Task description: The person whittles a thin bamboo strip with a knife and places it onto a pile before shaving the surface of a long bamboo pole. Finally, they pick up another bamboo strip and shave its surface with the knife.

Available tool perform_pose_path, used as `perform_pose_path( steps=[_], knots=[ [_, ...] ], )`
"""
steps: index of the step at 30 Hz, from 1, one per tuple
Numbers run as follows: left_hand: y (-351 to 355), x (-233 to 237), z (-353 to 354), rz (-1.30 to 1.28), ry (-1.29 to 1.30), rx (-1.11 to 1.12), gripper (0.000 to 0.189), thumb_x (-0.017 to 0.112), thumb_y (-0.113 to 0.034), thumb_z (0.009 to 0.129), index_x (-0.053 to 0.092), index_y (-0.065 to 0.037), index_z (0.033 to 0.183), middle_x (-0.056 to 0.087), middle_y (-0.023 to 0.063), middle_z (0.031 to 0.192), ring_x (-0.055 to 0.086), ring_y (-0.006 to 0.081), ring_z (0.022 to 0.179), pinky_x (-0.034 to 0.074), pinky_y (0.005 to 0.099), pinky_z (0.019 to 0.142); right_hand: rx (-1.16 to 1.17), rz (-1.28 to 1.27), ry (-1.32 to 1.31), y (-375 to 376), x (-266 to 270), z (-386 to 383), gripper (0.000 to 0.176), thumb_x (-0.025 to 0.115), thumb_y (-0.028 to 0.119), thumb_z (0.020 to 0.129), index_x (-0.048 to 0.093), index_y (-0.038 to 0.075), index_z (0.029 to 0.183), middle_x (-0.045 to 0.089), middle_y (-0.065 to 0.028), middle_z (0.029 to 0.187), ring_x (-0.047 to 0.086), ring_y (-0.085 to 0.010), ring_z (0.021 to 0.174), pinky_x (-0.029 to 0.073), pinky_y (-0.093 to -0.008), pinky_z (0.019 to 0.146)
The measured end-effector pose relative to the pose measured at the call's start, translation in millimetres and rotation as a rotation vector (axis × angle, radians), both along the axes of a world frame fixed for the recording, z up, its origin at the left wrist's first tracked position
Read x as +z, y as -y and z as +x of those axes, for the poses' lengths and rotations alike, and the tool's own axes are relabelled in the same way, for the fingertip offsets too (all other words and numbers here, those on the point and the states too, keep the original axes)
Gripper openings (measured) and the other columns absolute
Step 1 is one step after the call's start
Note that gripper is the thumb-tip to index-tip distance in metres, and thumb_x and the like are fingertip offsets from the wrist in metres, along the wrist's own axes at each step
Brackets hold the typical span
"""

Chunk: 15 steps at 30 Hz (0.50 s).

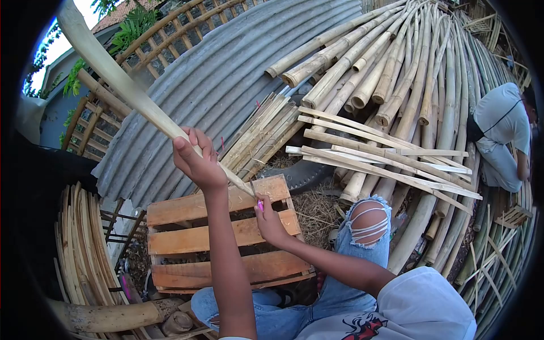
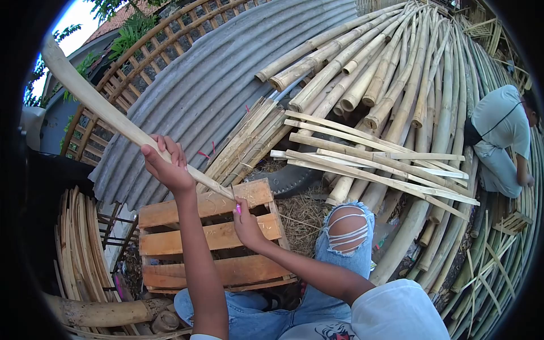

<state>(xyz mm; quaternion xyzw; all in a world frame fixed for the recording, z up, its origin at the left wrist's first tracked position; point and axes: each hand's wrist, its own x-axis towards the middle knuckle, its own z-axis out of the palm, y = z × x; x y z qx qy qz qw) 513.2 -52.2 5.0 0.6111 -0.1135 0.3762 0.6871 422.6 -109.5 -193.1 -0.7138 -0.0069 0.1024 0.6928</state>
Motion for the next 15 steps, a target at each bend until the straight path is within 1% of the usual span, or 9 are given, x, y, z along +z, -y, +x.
perform_pose_path(
  steps=[1, 2, 3, 5, 9, 11, 12, 14, 15],
  knots=[
    [2.8, 2.8, 0.5, 0.003, 0.009, -0.007, 0.053, 0.033, -0.061, 0.091, 0.032, -0.010, 0.077, 0.027, -0.0028, 0.052, 0.023, 0.0041, 0.039, 0.017, 0.0193, 0.035, -0.023, -0.071, 0.016, -3.1, -17.5, 0.5, 0.035, 0.040, 0.020, 0.094, 0.029, 0.007, 0.124, 0.056, -0.0302, 0.075, 0.057, -0.0469, 0.070, 0.042, -0.0511, 0.062],
    [3.3, 4.4, 0.4, 0.006, -0.001, 0.005, 0.053, 0.033, -0.062, 0.091, 0.032, -0.010, 0.077, 0.027, -0.0026, 0.052, 0.023, 0.0044, 0.039, 0.017, 0.0197, 0.035, -0.011, -0.084, -0.137, -2.4, -22.0, 2.9, 0.036, 0.042, 0.020, 0.094, 0.029, 0.007, 0.124, 0.056, -0.0272, 0.072, 0.056, -0.0440, 0.061, 0.042, -0.0482, 0.057],
    [3.5, 3.9, 0.1, 0.008, -0.001, -0.002, 0.053, 0.033, -0.062, 0.091, 0.032, -0.010, 0.077, 0.027, -0.0026, 0.052, 0.023, 0.0044, 0.039, 0.017, 0.0197, 0.035, -0.017, -0.081, -0.139, -2.0, -26.0, 1.8, 0.036, 0.042, 0.020, 0.094, 0.029, 0.007, 0.124, 0.056, -0.0272, 0.072, 0.056, -0.0440, 0.061, 0.042, -0.0482, 0.057],
    [2.0, 5.1, 2.0, -0.011, 0.001, 0.011, 0.053, 0.032, -0.062, 0.091, 0.032, -0.010, 0.077, 0.027, -0.0026, 0.052, 0.022, 0.0043, 0.038, 0.017, 0.0192, 0.035, 0.064, -0.027, -0.207, 1.6, -20.5, 8.2, 0.033, 0.045, 0.021, 0.093, 0.033, 0.007, 0.121, 0.052, -0.0165, 0.067, 0.053, -0.0257, 0.050, 0.040, -0.0401, 0.045],
    [-1.9, 1.7, 0.6, 0.009, 0.019, -0.017, 0.054, 0.033, -0.062, 0.091, 0.032, -0.010, 0.077, 0.026, -0.0030, 0.052, 0.022, 0.0036, 0.038, 0.017, 0.0183, 0.035, 0.141, 0.028, -0.242, 20.2, 5.3, 28.0, 0.034, 0.045, 0.021, 0.093, 0.035, 0.007, 0.123, 0.052, -0.0150, 0.068, 0.052, -0.0222, 0.050, 0.041, -0.0385, 0.047],
    [-1.1, 1.6, 0.8, 0.003, 0.020, -0.018, 0.054, 0.033, -0.062, 0.090, 0.032, -0.010, 0.076, 0.026, -0.0033, 0.052, 0.021, 0.0034, 0.039, 0.017, 0.0183, 0.035, 0.096, -0.057, 0.149, 22.7, 22.4, 36.0, 0.033, 0.044, 0.022, 0.095, 0.038, 0.008, 0.124, 0.053, -0.0164, 0.066, 0.054, -0.0247, 0.051, 0.043, -0.0378, 0.052],
    [-0.5, 0.6, 1.3, 0.003, 0.018, -0.020, 0.053, 0.033, -0.062, 0.091, 0.032, -0.010, 0.076, 0.025, -0.0034, 0.052, 0.021, 0.0034, 0.039, 0.017, 0.0183, 0.035, 0.111, -0.033, 0.165, 25.4, 39.2, 36.2, 0.035, 0.043, 0.022, 0.095, 0.040, 0.009, 0.127, 0.052, -0.0138, 0.062, 0.051, -0.0220, 0.047, 0.042, -0.0362, 0.050],
    [0.5, 2.0, -1.2, -0.007, -0.022, -0.020, 0.054, 0.034, -0.061, 0.091, 0.034, -0.010, 0.075, 0.030, -0.0031, 0.056, 0.025, 0.0029, 0.044, 0.017, 0.0195, 0.040, 0.132, 0.014, 0.157, 30.0, 70.0, 32.5, 0.036, 0.043, 0.022, 0.096, 0.040, 0.008, 0.129, 0.052, -0.0140, 0.061, 0.052, -0.0216, 0.048, 0.043, -0.0361, 0.051],
    [0.7, 2.3, -0.2, -0.007, -0.013, -0.021, 0.054, 0.034, -0.061, 0.091, 0.034, -0.010, 0.075, 0.030, -0.0031, 0.056, 0.025, 0.0029, 0.044, 0.017, 0.0195, 0.040, 0.146, 0.055, 0.138, 33.0, 82.7, 30.4, 0.037, 0.042, 0.021, 0.096, 0.039, 0.008, 0.130, 0.052, -0.0142, 0.060, 0.053, -0.0212, 0.049, 0.043, -0.0360, 0.052]
  ],
)
